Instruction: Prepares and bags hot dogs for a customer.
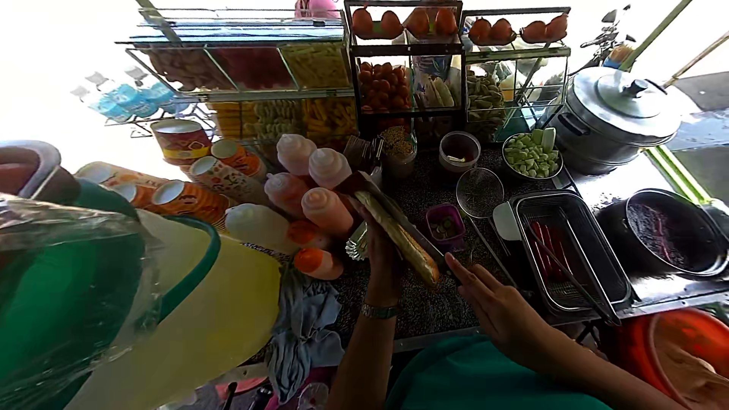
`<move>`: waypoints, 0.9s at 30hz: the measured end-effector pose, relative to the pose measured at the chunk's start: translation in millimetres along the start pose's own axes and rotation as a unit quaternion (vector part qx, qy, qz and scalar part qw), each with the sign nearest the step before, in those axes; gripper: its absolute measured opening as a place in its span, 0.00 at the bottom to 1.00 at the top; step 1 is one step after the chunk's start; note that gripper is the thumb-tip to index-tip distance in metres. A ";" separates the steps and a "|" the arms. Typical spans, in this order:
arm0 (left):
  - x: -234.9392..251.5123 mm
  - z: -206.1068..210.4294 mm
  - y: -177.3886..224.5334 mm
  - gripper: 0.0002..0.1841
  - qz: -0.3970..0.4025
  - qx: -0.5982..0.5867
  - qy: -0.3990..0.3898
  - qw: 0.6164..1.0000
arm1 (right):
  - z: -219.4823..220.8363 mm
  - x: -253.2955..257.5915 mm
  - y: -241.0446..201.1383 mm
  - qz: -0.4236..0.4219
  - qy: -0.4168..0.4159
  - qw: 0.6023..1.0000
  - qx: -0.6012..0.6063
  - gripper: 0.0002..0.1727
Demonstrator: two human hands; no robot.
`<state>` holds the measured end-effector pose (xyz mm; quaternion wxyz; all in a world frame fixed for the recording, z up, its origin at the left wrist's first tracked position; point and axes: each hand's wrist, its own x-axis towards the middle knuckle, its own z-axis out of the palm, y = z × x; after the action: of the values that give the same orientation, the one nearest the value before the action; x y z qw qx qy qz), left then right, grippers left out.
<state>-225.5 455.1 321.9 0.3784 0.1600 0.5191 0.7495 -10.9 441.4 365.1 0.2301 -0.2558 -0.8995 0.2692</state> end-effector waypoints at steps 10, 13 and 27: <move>6.4 6.7 -2.7 0.35 -0.039 -0.004 -0.015 0.999 | 0.4 10.9 -5.6 0.048 -0.037 0.998 -0.013 0.28; 10.7 7.0 0.8 0.35 -0.038 0.009 0.001 0.999 | -2.7 8.5 -6.4 0.051 -0.051 0.997 -0.020 0.28; 5.2 3.7 8.7 0.34 -0.010 0.096 -0.076 0.992 | -5.6 24.4 -9.7 0.094 -0.078 0.993 0.000 0.29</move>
<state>-230.1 459.9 330.3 0.4073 0.2469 0.5598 0.6781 -29.7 450.7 381.8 0.1332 -0.3174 -0.8867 0.3088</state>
